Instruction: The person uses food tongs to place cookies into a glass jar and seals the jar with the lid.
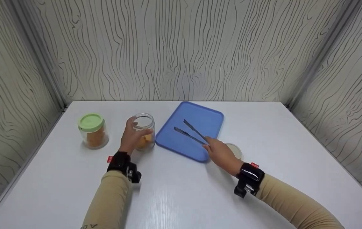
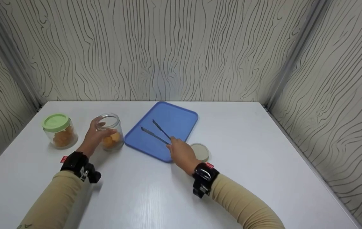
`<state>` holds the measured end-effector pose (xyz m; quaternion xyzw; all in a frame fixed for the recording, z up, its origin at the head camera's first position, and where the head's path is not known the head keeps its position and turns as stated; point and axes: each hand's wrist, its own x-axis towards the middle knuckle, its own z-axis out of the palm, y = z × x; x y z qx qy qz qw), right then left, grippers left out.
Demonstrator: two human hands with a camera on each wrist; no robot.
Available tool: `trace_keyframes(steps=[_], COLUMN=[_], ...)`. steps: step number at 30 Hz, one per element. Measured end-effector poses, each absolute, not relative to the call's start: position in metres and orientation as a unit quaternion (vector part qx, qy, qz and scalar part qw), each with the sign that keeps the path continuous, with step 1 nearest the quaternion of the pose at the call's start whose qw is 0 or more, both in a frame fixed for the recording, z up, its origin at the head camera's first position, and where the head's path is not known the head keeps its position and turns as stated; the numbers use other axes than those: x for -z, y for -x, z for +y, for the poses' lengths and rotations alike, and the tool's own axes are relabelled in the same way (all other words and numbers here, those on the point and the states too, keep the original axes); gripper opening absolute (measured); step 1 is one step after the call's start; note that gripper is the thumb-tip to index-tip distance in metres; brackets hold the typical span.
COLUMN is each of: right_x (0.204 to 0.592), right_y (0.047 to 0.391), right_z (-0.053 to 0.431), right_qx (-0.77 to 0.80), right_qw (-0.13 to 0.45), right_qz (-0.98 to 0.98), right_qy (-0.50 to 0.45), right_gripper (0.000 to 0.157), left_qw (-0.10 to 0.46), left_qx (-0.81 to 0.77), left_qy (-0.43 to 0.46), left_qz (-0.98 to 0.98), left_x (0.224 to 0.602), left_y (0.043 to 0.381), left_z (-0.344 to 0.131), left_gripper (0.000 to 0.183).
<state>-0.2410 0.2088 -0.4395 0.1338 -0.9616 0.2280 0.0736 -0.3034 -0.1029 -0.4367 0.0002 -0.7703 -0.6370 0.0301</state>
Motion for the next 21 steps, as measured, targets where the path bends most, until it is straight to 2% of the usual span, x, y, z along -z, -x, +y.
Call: trace_keyframes(steps=[21], right_x=[0.461], right_y=[0.231], right_z=[0.221], right_qx=[-0.210], right_qw=[0.048], right_qz=[-0.968], right_qy=[-0.130], right_gripper=[0.037], left_qw=[0.021], left_qx=[0.643], left_qy=[-0.007], left_qz=[-0.766], left_x=[0.438], left_y=[0.304], left_z=[-0.103], left_gripper=[0.088])
